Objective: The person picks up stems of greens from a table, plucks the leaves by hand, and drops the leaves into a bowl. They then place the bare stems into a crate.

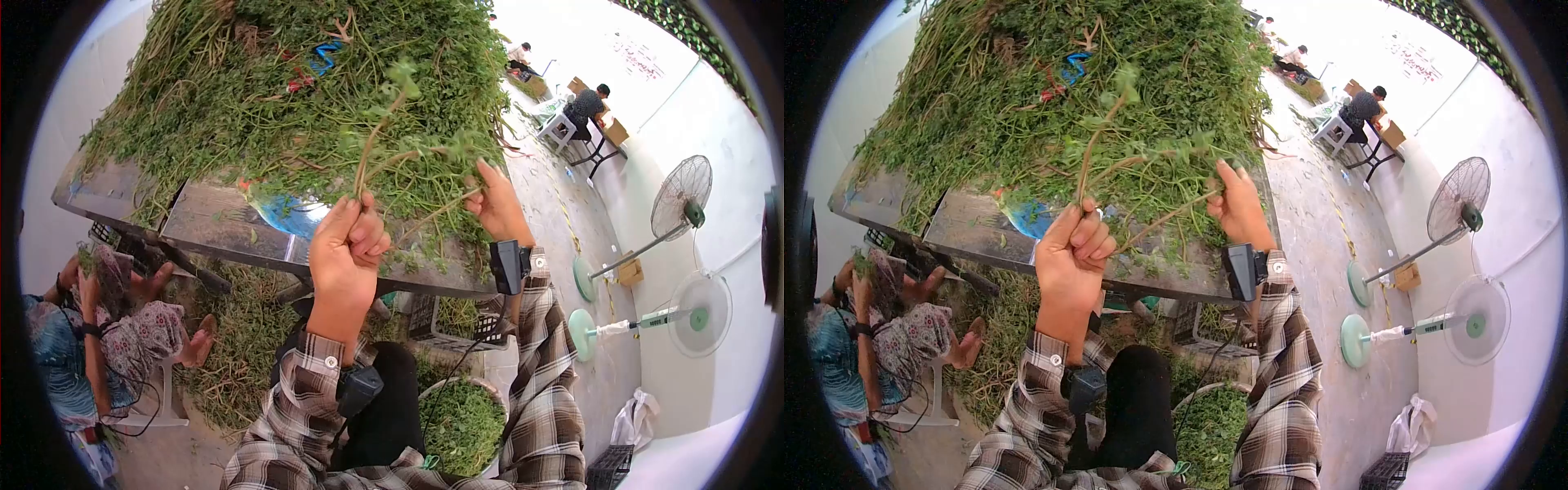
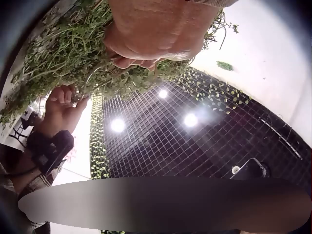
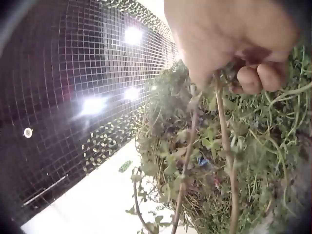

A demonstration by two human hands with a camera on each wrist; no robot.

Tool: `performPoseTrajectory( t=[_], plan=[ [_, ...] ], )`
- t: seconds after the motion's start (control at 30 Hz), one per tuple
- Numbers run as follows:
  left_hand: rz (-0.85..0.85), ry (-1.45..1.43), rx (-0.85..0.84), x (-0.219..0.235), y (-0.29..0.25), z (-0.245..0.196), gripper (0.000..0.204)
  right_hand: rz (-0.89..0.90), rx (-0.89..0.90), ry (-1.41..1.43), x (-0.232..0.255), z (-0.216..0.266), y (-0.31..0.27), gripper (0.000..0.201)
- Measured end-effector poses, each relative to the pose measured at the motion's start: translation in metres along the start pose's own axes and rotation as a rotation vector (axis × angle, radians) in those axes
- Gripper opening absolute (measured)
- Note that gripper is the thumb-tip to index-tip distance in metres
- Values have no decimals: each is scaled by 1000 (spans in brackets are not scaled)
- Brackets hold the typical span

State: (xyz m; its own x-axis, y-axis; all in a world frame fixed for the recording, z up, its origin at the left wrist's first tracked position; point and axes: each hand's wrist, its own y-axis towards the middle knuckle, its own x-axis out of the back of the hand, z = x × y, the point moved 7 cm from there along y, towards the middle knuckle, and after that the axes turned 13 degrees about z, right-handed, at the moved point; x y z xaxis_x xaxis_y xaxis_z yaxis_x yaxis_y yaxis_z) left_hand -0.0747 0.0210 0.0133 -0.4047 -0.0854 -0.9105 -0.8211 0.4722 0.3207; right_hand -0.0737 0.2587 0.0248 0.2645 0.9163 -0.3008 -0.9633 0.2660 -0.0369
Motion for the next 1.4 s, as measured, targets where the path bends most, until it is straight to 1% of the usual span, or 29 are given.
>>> performPoseTrajectory(
  t=[0.03,0.07,0.1,0.17,0.2,0.27,0.3,0.37,0.4,0.47,0.5,0.57,0.6,0.63,0.7,0.77,0.83,0.87,0.93,1.0,1.03,1.07,1.1,1.13,1.2,1.27,1.3,1.37,1.4],
  plan=[
    [0,0,-3,0,0,-1,18,-34,4,16,6,1,1,21],
    [2,-5,-7,0,0,-2,18,38,5,22,15,-4,7,21],
    [3,-10,-10,0,0,-2,18,40,4,21,15,-4,7,21],
    [3,-2,-25,0,1,-4,18,-1,-40,-93,20,-7,3,17],
    [4,5,-37,-1,1,-5,18,-4,-40,-92,21,-8,1,17],
    [9,-2,-30,1,1,-4,18,23,-137,-528,25,-11,-2,11],
    [12,-10,-29,2,1,-4,18,23,-136,-528,27,-13,-3,11],
    [21,-4,-28,1,2,-3,18,-122,-121,-851,38,-7,-6,16],
    [29,1,-24,0,2,-3,19,-120,-122,-853,46,-8,-4,16],
    [30,7,-17,1,1,-1,19,-125,190,-1091,51,10,-5,28],
    [32,14,-9,0,1,1,19,-128,189,-1089,49,13,-8,28],
    [24,21,1,0,1,2,19,-205,330,-1002,36,36,-25,33],
    [16,27,5,0,1,3,19,-217,437,-1013,29,48,-33,30],
    [16,27,5,-1,1,4,19,-217,437,-1013,24,53,-37,30],
    [-4,63,15,-1,0,5,19,-254,439,-902,18,64,-50,27],
    [3,119,15,-5,0,7,20,-246,439,-858,-3,70,-63,25],
    [12,174,21,-8,-1,11,21,23,252,-731,-32,57,-72,22],
    [29,246,22,-9,0,12,20,19,251,-731,-44,57,-79,22],
    [47,319,23,-13,-1,15,20,230,146,-629,-77,41,-86,21],
    [37,474,16,-18,-2,16,19,270,143,-588,-100,38,-94,23],
    [38,475,15,-18,-3,17,19,312,140,-547,-109,35,-95,25],
    [74,558,10,-20,-3,17,19,332,199,-523,-113,34,-94,27],
    [110,640,5,-23,-3,18,19,334,200,-525,-115,34,-92,27],
    [111,639,4,-25,-4,19,19,335,183,-498,-117,33,-90,26],
    [143,773,-33,-35,-5,18,22,335,167,-471,-121,32,-87,25],
    [152,819,-64,-35,-6,21,23,337,108,-299,-123,27,-85,20],
    [159,867,-94,-35,-6,20,24,338,107,-299,-123,26,-84,20],
    [143,897,-88,-29,-6,20,23,301,137,-426,-121,24,-84,21],
    [130,924,-80,-26,-6,20,23,304,135,-426,-119,19,-81,21]
  ],
)
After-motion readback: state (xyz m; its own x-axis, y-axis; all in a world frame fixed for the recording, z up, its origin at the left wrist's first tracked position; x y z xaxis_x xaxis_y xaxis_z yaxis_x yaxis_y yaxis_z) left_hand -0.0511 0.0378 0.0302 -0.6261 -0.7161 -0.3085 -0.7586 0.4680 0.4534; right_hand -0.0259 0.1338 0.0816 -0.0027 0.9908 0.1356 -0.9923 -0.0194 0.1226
